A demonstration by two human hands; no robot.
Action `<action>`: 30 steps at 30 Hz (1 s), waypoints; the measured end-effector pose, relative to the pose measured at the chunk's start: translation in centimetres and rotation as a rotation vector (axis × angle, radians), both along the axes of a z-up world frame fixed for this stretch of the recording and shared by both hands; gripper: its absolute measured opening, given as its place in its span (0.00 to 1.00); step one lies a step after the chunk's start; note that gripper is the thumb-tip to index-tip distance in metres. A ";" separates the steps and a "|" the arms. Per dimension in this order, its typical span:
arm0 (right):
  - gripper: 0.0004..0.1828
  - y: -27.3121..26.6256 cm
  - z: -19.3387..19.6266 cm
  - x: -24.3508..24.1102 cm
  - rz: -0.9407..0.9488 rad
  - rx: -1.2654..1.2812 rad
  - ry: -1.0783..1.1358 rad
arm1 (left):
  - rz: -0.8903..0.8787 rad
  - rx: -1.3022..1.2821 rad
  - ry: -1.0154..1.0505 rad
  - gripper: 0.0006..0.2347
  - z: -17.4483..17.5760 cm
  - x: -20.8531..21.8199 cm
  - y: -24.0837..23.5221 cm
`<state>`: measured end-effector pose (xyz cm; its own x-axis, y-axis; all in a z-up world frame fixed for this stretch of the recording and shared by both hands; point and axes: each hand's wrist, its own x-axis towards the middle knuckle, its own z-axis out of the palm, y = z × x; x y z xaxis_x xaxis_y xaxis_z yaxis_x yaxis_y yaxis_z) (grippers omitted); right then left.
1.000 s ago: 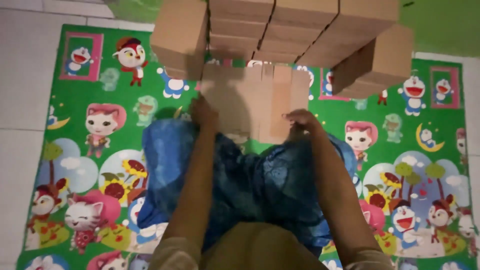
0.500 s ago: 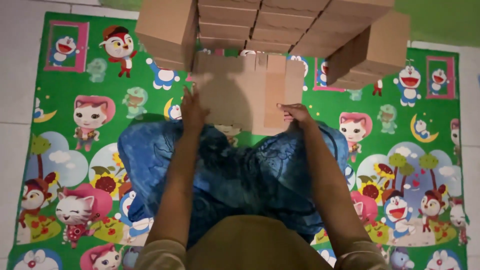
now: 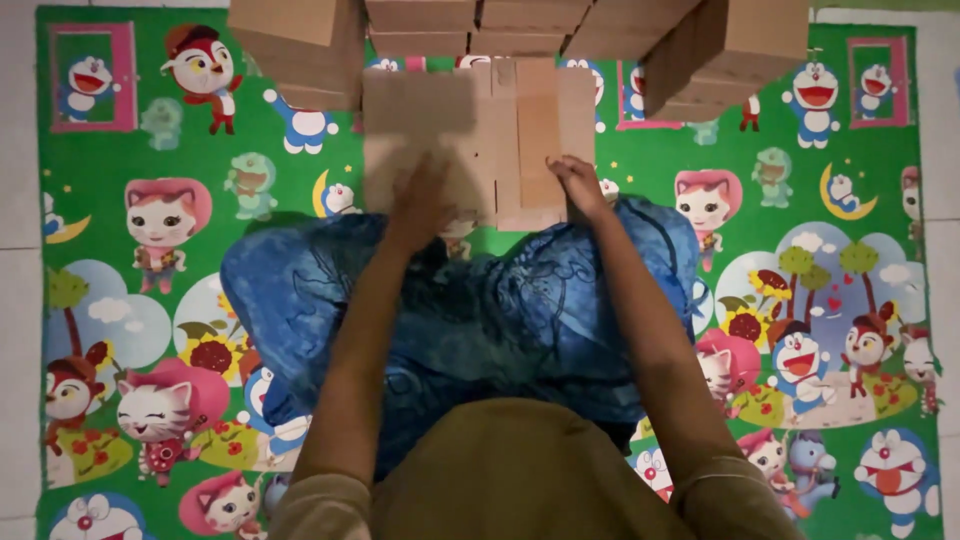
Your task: Folding flat cardboard templates into small rectangular boxes while sitting on the floor.
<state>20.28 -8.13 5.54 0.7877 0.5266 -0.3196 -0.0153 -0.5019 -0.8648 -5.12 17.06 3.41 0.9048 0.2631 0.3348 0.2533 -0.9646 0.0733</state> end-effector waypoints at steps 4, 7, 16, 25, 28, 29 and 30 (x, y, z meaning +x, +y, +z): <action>0.20 -0.2 0.8 -0.3 -0.046 -0.044 -0.176 | -0.105 0.005 -0.010 0.39 -1.1 -1.1 -1.6; 0.23 -0.3 -1.0 0.1 -0.017 -0.069 -0.067 | -0.142 0.057 -0.046 0.41 -2.6 -1.1 -1.2; 0.35 0.0 3.5 -2.2 -0.290 0.541 0.547 | -0.167 0.126 -0.138 0.28 2.6 0.1 -2.6; 0.35 -1.1 7.8 -6.2 0.177 -0.276 -0.170 | -0.354 -0.040 0.012 0.36 -0.4 0.8 -1.8; 0.29 -0.5 8.5 -7.3 0.249 -0.374 -0.354 | -0.487 -0.023 -0.060 0.33 -3.1 0.7 -1.9; 0.38 -0.4 8.5 -7.6 0.335 -0.455 -0.413 | -0.554 -0.016 -0.164 0.25 -3.8 0.7 -2.1; 0.38 0.2 9.0 -7.6 0.333 -0.455 -0.419 | -0.556 -0.013 -0.170 0.25 -3.1 0.8 -2.2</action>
